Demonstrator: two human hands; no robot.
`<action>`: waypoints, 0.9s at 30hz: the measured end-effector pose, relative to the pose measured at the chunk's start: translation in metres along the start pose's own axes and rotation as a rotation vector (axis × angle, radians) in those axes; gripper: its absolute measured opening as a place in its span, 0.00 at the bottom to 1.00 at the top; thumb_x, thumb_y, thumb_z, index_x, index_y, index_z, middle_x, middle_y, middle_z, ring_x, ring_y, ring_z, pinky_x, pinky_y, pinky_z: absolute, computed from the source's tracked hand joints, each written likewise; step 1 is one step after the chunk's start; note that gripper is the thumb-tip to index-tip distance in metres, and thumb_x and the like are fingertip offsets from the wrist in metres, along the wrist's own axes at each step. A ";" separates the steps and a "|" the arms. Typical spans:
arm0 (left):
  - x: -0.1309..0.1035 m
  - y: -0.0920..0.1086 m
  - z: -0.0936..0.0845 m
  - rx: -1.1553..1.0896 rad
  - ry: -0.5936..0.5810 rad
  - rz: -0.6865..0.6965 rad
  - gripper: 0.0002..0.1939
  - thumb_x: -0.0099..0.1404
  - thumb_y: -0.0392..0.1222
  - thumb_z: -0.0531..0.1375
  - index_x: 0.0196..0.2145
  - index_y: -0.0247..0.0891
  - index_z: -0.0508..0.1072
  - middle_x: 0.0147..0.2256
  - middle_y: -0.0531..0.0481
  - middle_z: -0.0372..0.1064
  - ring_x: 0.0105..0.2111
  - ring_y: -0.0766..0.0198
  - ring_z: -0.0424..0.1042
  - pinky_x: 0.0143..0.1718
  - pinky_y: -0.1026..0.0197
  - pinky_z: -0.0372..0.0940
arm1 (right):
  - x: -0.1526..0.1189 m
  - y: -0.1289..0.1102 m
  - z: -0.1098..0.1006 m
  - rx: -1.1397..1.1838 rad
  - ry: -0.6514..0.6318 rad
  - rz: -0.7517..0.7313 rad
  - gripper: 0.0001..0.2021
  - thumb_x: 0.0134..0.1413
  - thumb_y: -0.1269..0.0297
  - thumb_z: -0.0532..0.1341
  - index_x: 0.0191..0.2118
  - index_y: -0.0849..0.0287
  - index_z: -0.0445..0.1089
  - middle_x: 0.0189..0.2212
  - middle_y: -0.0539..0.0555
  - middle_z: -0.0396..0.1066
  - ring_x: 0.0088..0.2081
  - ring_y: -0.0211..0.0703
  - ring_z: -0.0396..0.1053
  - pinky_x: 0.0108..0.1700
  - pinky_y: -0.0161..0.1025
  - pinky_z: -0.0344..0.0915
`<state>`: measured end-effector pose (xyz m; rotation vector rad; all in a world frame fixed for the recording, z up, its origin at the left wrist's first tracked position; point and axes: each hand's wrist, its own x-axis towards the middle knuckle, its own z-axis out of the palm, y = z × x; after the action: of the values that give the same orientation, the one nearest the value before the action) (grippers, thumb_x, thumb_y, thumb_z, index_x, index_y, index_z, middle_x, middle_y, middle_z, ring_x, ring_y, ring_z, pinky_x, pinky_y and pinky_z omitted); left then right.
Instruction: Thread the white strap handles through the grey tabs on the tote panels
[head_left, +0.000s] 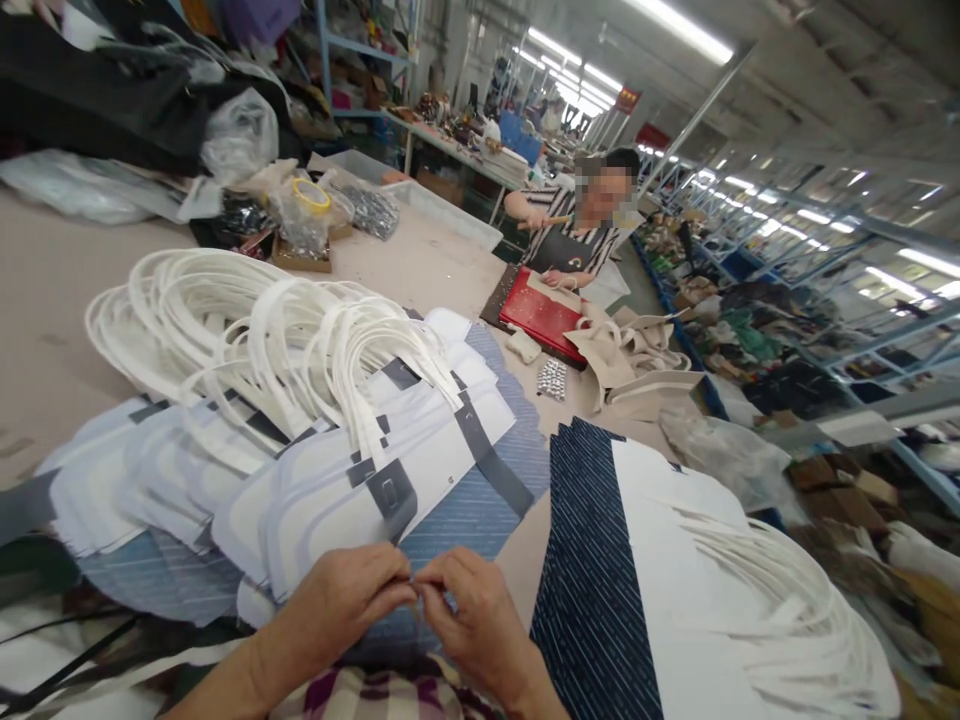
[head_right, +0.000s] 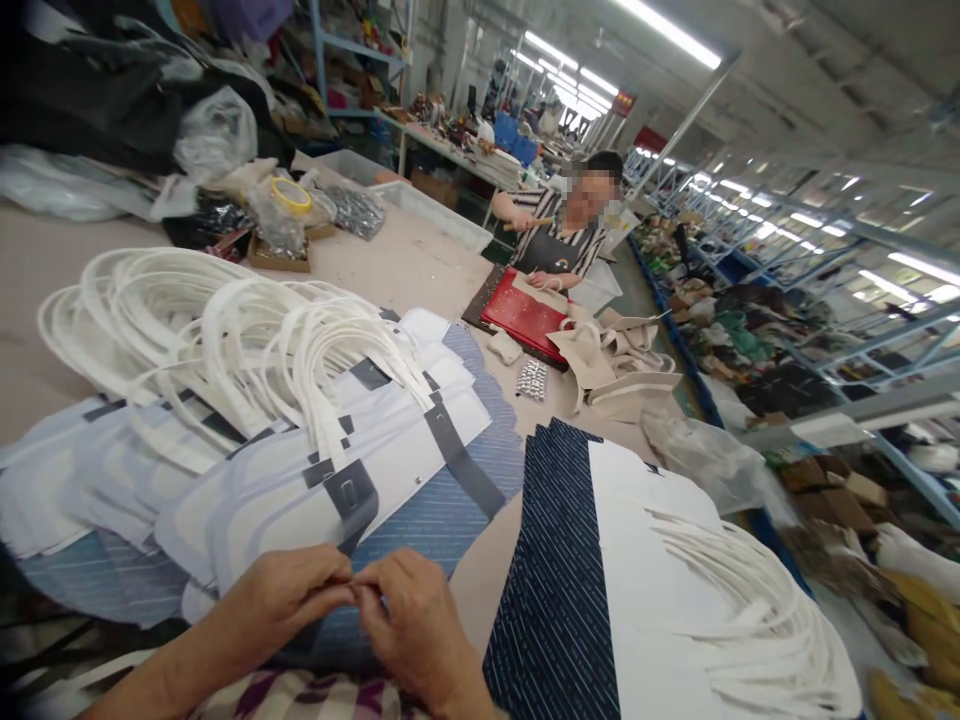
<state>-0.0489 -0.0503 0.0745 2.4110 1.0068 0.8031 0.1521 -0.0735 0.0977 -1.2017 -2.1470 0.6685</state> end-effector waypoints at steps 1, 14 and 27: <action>-0.001 -0.003 -0.001 -0.011 -0.017 -0.009 0.20 0.76 0.50 0.46 0.31 0.40 0.68 0.25 0.56 0.70 0.25 0.68 0.73 0.27 0.66 0.61 | 0.003 0.000 0.003 -0.004 -0.004 0.014 0.06 0.57 0.75 0.59 0.35 0.57 0.70 0.29 0.49 0.73 0.32 0.39 0.69 0.36 0.35 0.60; -0.001 -0.027 -0.019 -0.182 -0.035 -0.223 0.15 0.70 0.44 0.55 0.25 0.42 0.68 0.20 0.60 0.68 0.20 0.71 0.69 0.22 0.70 0.59 | 0.048 0.062 0.066 0.497 0.426 0.763 0.10 0.48 0.59 0.61 0.28 0.61 0.74 0.19 0.50 0.70 0.22 0.38 0.67 0.27 0.35 0.65; -0.014 -0.086 -0.014 0.163 0.228 -0.134 0.20 0.76 0.50 0.46 0.29 0.44 0.68 0.23 0.58 0.69 0.22 0.67 0.73 0.26 0.64 0.62 | 0.069 0.134 0.079 0.641 0.490 1.039 0.16 0.37 0.55 0.66 0.29 0.64 0.73 0.17 0.47 0.67 0.19 0.35 0.65 0.21 0.31 0.64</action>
<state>-0.1099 -0.0021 0.0319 2.3917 1.3543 0.9985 0.1452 0.0382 -0.0305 -1.7879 -0.6961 1.1899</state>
